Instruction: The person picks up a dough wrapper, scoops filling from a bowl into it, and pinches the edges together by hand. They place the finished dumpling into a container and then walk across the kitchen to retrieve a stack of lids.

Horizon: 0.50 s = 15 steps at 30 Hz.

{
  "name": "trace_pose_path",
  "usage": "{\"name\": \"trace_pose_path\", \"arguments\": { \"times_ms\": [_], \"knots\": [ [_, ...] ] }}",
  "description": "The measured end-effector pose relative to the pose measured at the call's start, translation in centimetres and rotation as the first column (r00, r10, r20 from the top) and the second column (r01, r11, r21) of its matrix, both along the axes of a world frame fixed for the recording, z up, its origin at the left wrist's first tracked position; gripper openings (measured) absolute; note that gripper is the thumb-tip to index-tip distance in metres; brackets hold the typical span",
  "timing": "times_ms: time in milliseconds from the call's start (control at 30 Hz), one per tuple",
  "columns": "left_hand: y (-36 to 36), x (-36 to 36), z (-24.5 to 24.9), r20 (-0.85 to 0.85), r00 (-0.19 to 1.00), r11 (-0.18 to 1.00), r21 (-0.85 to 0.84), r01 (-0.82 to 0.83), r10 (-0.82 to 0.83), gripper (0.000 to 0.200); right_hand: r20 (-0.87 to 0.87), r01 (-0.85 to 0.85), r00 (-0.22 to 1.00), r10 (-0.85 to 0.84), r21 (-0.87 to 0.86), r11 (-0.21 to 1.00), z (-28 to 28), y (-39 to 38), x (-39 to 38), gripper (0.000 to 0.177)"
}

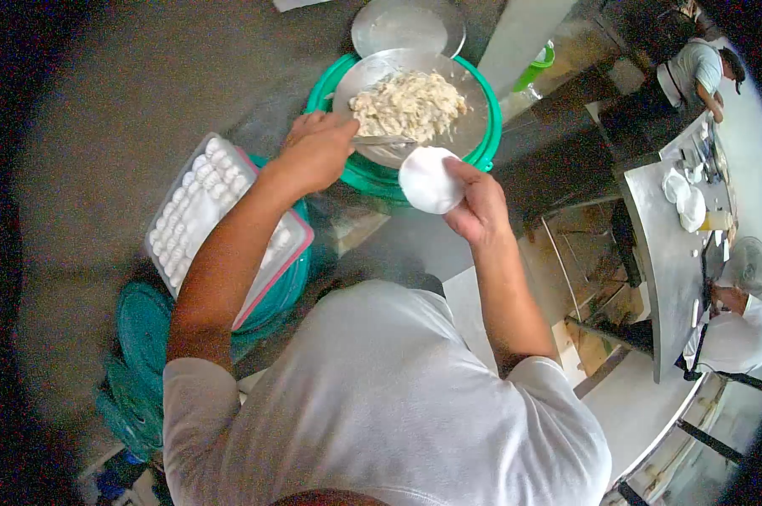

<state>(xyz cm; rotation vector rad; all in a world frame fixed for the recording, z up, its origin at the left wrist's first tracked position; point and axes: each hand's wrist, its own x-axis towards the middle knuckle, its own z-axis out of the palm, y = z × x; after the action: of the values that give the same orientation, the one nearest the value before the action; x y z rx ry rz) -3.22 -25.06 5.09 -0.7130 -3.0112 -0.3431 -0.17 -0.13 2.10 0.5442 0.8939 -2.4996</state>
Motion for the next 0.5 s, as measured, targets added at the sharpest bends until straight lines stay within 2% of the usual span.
{"name": "trace_pose_path", "arguments": {
  "times_ms": [67, 100, 167, 200, 267, 333, 400, 433, 467, 500],
  "knots": [
    [1.0, -1.9, -3.1, -0.010, 0.993, 0.970, -0.209, -0.121, 0.121, 0.022, 0.110, 0.127, 0.986, -0.126, 0.002, 0.992, -1.1, 2.6, -0.5, 0.032],
    [1.3, -2.4, -3.6, -0.003, 0.993, 0.969, -0.216, -0.117, 0.119, 0.022, 0.119, 0.128, 0.985, -0.125, -0.015, 0.992, -2.0, 3.9, -0.7, 0.033],
    [2.1, -2.4, -3.0, 0.228, 0.962, 0.983, -0.142, -0.119, 0.150, 0.031, 0.104, 0.093, 0.990, -0.090, -0.021, 0.995, -2.7, 5.6, -0.9, 0.033],
    [2.3, -2.2, -2.7, 0.236, 0.959, 0.981, -0.150, -0.121, 0.154, 0.031, 0.073, 0.055, 0.996, -0.053, -0.020, 0.998, -2.9, 6.3, -1.1, 0.033],
    [2.6, -2.0, -1.8, 0.295, 0.952, 0.985, -0.172, -0.024, 0.074, 0.036, 0.050, 0.005, 0.999, -0.006, 0.008, 1.000, -3.6, 7.4, -1.5, 0.034],
    [2.6, -2.3, 0.0, 0.297, 0.950, 0.980, -0.194, -0.041, 0.099, 0.037, 0.032, -0.041, 0.999, 0.040, 0.040, 0.998, -3.8, 8.3, -1.9, 0.034],
    [2.9, -2.7, 1.0, 0.300, 0.946, 0.974, -0.218, -0.058, 0.124, 0.039, 0.091, 0.007, 0.996, -0.010, 0.030, 1.000, -3.7, 8.8, -2.3, 0.034],
    [3.1, -3.0, 1.1, 0.228, 0.958, 0.975, -0.179, -0.135, 0.175, 0.040, 0.100, 0.003, 0.995, -0.005, 0.026, 1.000, -4.0, 9.2, -2.5, 0.034],
    [3.3, -3.1, 1.1, 0.155, 0.961, 0.969, -0.133, -0.210, 0.229, 0.042, 0.104, 0.000, 0.995, 0.005, -0.049, 0.999, -4.4, 9.7, -2.9, 0.034],
    [3.5, -3.2, 0.3, 0.157, 0.960, 0.968, -0.135, -0.212, 0.232, 0.042, 0.102, 0.000, 0.995, 0.012, -0.122, 0.993, -4.5, 9.9, -3.2, 0.033]
  ]
}}
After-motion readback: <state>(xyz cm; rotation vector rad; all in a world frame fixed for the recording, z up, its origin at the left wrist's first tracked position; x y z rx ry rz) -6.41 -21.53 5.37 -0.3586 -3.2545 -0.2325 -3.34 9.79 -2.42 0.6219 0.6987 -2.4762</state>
